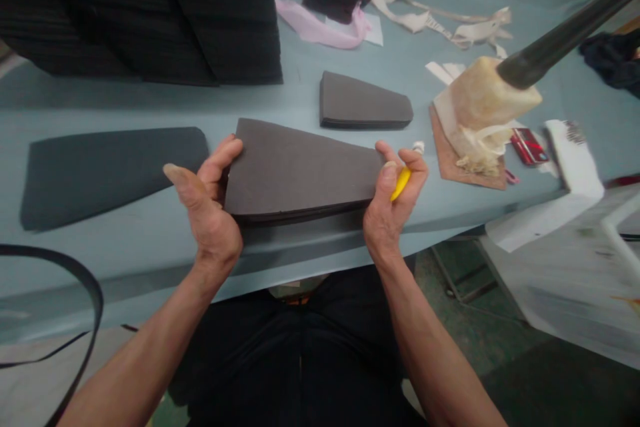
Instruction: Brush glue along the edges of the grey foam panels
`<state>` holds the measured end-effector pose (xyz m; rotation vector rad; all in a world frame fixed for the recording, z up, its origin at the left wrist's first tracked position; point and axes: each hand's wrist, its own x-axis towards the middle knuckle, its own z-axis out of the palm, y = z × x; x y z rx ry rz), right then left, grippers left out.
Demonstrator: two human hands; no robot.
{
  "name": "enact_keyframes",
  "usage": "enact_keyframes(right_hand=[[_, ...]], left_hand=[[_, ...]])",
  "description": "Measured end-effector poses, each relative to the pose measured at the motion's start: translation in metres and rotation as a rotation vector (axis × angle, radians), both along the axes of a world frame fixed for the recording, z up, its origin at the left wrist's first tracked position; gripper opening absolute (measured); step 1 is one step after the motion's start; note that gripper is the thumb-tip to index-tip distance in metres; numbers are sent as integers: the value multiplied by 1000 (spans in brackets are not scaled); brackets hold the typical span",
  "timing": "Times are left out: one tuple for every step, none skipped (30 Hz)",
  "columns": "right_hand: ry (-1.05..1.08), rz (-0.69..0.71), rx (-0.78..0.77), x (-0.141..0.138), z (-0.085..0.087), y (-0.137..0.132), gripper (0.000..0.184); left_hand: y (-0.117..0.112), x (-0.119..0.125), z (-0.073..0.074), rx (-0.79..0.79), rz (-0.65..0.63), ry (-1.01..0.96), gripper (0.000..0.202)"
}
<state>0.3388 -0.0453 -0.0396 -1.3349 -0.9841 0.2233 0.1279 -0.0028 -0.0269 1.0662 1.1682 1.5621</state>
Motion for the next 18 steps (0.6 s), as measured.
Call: enact_keyframes(right_hand=[[7,-15,-8,-2,1,0,30],[14,-35,-20,-3,1,1,32],[20,-57,-37,-5,1,2,33],[23,-75,-53,-7,1,2,34],[24,-89,-64,-8,1,3,34],[24,-98,-65,-9,1,3,34],[26,-101,-54,-9,0,3,33],[31,-102,-34,-9,0,4,33],[37,-102,-9,-9,-1,4,33],[42,-102,11,-9,-2,4,32],[44,-103,24,-9,-2,5,32],[43,-104,31,-9,-3,5,32],[38,-107,37,-8,-4,6,32],[35,-109,46,-8,-5,6,32],[37,-106,60,-8,-6,6,32],[44,-103,81,-7,-7,6,32],[51,-99,101,-6,-8,5,32],[57,-96,113,-4,-8,5,32]], left_hand=[[0,2,3,-6,20,-30,109],[0,4,5,-4,35,-49,109],[0,6,6,4,44,-53,108],[0,7,7,11,54,-51,108],[1,7,7,12,61,-47,109],[1,7,7,9,63,-44,110],[2,7,7,4,62,-44,111],[2,6,6,0,55,-46,111],[3,6,5,-3,50,-52,110],[3,5,5,-4,49,-57,109],[3,5,5,-5,53,-60,109],[3,5,4,-6,55,-60,108],[3,5,4,-5,53,-61,108],[3,4,4,1,44,-65,107],[3,3,3,14,38,-72,106],[2,1,2,33,35,-78,105],[2,-2,1,54,31,-79,103],[2,-6,-1,76,25,-69,103]])
